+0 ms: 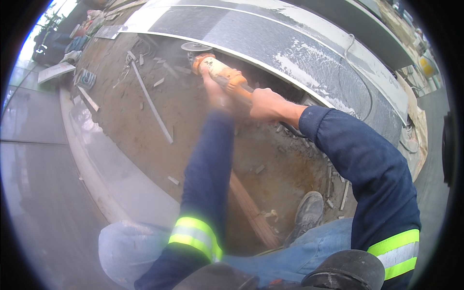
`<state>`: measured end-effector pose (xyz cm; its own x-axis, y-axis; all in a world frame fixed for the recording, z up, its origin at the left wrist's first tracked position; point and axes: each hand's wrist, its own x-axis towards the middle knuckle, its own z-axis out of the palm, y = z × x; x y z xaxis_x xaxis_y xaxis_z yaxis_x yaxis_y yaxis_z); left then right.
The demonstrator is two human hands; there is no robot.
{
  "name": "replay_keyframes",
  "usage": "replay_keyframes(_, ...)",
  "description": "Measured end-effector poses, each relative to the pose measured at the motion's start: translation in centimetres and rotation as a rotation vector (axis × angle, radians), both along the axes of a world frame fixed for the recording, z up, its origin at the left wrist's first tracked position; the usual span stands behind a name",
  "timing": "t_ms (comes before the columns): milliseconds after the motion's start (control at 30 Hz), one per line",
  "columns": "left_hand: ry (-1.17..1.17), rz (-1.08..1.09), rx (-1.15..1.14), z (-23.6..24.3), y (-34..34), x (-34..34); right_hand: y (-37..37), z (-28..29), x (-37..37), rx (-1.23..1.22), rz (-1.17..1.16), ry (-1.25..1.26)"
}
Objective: The person uses an angle grinder to grind the edge of a large stone slab on the ground. The person holds the tool with both hands and moves it along the slab's edge, creating dust. Other workers are visible in the background.
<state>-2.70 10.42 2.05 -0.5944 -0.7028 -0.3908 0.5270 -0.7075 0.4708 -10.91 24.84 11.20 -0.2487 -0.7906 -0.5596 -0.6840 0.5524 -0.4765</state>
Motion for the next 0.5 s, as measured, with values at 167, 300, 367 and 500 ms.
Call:
replay_keyframes(167, -0.005, 0.035, 0.007, 0.3, -0.2, 0.2, 0.5, 1.0, 0.5, -0.033, -0.028, -0.019)
replay_keyframes(300, 0.035, -0.014, 0.039, 1.5, 0.7, -0.2, 1.0, 0.1, -0.2, -0.006, -0.023, 0.013)
replay_keyframes(367, 0.032, -0.001, 0.041, 0.9, 0.1, 0.6, 0.7, 0.6, 0.5, -0.008, -0.011, 0.008)
replay_keyframes(500, 0.035, 0.002, 0.064, 1.2, 1.5, 0.2, 2.0, 1.3, 0.5, 0.017, -0.052, -0.014)
